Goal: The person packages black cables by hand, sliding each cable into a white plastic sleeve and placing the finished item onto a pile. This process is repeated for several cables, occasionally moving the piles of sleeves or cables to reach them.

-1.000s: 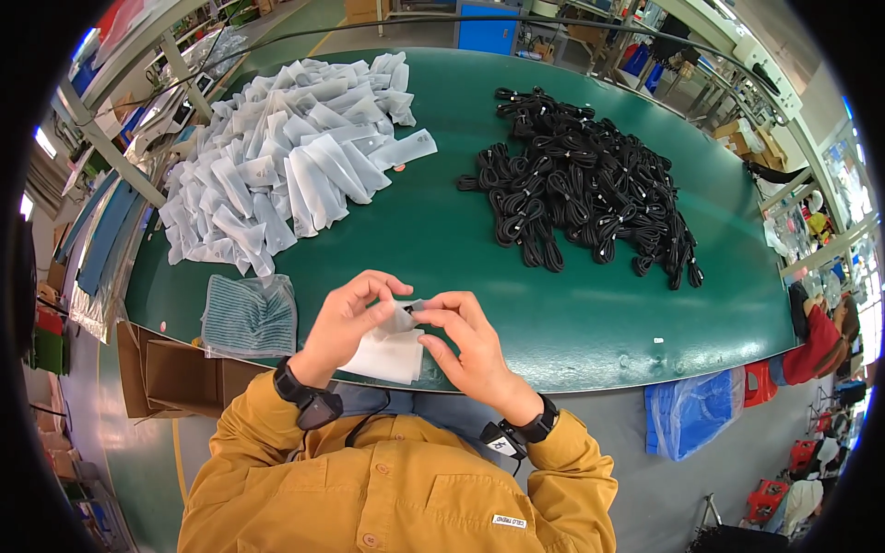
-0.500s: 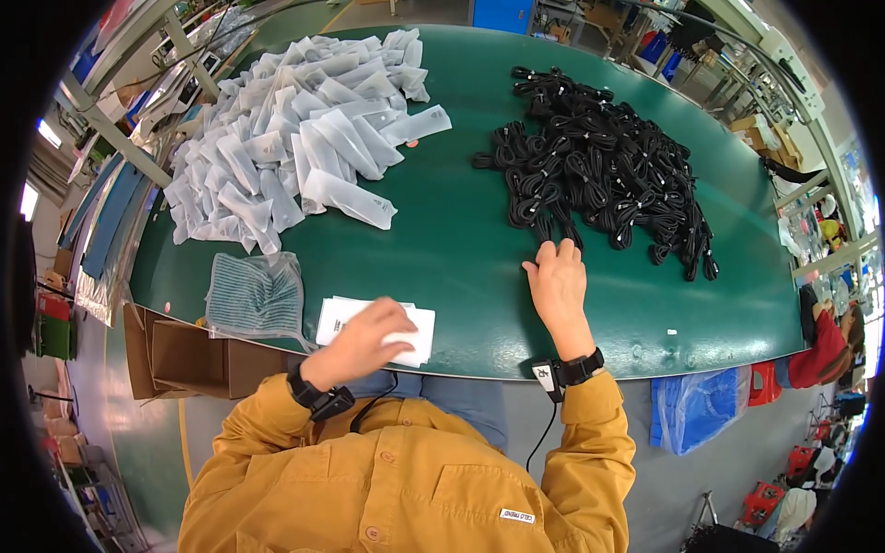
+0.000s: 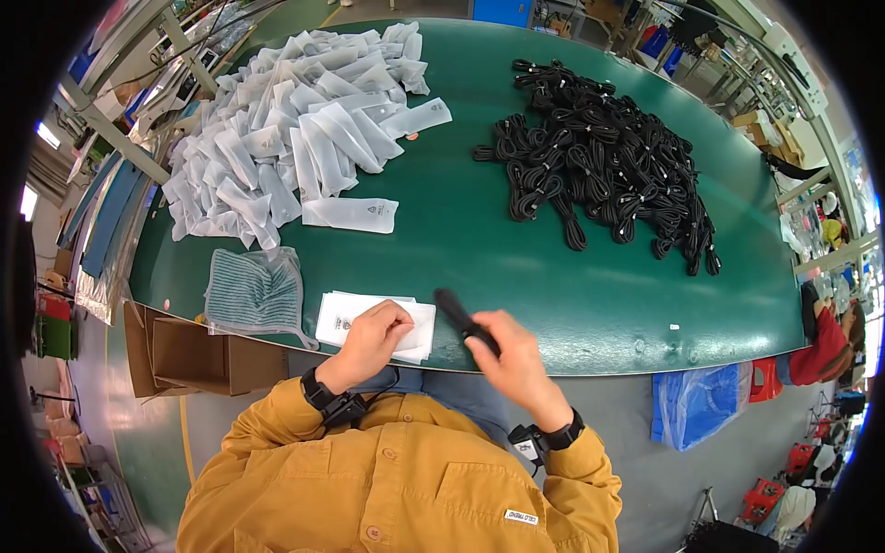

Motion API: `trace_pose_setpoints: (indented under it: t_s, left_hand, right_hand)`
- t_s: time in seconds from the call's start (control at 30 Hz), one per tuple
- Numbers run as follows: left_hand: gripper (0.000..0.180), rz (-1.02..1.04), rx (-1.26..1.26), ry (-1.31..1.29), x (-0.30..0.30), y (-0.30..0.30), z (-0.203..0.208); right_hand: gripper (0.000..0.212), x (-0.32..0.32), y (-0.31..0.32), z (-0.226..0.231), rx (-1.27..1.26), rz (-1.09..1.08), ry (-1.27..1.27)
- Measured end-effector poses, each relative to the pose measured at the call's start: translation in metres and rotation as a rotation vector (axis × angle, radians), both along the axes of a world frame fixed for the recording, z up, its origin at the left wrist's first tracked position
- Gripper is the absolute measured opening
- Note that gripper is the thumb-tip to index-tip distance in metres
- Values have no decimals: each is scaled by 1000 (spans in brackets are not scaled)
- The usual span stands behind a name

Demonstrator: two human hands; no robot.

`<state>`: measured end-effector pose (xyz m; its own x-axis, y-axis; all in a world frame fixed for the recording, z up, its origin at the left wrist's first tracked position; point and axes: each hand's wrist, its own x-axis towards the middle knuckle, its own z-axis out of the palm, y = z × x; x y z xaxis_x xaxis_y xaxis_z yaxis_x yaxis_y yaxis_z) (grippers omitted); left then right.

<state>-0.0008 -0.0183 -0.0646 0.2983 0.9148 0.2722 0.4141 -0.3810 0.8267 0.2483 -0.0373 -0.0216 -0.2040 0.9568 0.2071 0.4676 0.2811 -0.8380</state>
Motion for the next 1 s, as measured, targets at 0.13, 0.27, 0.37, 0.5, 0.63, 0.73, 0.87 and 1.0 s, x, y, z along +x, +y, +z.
trace_pose_setpoints:
  t_s: [0.13, 0.27, 0.37, 0.5, 0.63, 0.73, 0.87, 1.0]
  left_hand:
    - [3, 60, -259, -60, -2, 0, 11]
    - [2, 96, -283, -98, -5, 0, 7]
    - [6, 23, -100, -91, -5, 0, 6]
    - [14, -137, 208, -26, -5, 1, 10]
    - [19, -237, 385, 26, 5, 1, 26]
    - [20, -213, 381, 19, 5, 6, 33]
    - [16, -126, 246, -53, 5, 17, 47]
    - [6, -112, 8, -206, 8, 25, 58]
  right_hand:
    - [24, -12, -7, -1, 156, 139, -143]
    - [23, -14, -8, -5, 57, 206, -47]
    - [25, -11, -7, -4, -2, 274, -18]
    - [25, -11, -5, 2, -469, 250, 72]
    - [26, -5, 9, -18, -1105, 132, 493]
    - [26, -16, 9, -8, -313, 203, 104]
    - [26, -28, 17, 12, 139, 184, 5]
    - [29, -28, 26, 21, 208, 187, 150]
